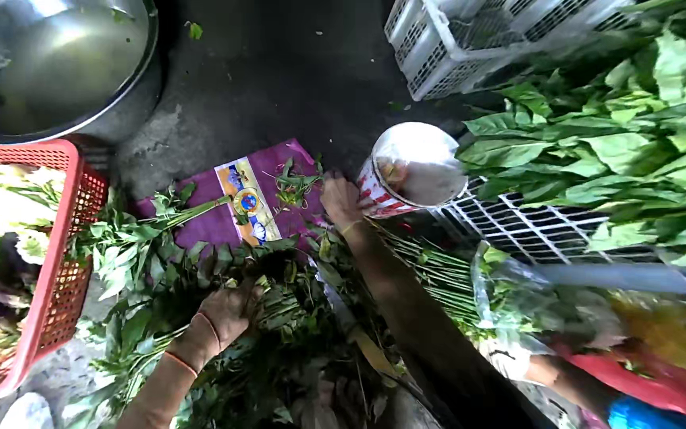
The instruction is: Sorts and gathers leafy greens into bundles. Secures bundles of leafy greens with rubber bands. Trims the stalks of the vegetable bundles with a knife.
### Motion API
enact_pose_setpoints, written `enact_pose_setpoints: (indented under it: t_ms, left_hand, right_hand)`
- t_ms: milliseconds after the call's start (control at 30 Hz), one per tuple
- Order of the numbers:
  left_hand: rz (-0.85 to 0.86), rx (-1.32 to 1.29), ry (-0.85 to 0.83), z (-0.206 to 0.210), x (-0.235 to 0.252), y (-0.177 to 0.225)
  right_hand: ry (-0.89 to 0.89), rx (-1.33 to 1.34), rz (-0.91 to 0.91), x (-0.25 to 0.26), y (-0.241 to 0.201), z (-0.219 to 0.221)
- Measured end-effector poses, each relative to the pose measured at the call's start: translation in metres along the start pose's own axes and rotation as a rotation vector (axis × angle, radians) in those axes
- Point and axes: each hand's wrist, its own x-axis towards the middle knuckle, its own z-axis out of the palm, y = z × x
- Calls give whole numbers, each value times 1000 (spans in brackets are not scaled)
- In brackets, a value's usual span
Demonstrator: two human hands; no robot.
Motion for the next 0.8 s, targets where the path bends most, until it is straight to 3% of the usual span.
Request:
enact_pose_setpoints:
  t_ms: [133,200,300,367,400,433,500,567,633,700,800]
  left_hand:
    - [11,-55,129,6,2,-18]
    - [-1,-32,77,11,4,-19]
    - [104,95,-55,39,-3,0]
    - [381,155,141,82,-14,3]
    - [455,161,139,98,-17,4]
    - [446,157,12,106,-21,8]
    - [372,136,-241,108,-21,20]
    - [323,132,-243,94,-21,38]
    - [224,96,-184,73,-20,47]
    - [141,67,-62,58,-15,45]
    - [-34,-2,-50,27,-8,49]
  right_hand:
    - [470,79,-352,-73,-3,-23]
    - [572,135,-538,-108,-19,-34]
    - [303,284,-981,-158,-46,-29]
    - [45,538,-1234,-166,-64,-24]
    - [0,654,-1236,-160,-71,-22]
    - [-8,704,-1139,-148,-70,-20]
    - [-1,626,-774,-112,-51,-9]
    - [10,455,-363,-72,-16,12]
    - [40,355,-131,-43,9,38]
    - [108,289,-91,-27,15,61]
    - [243,180,-165,-22,10,77]
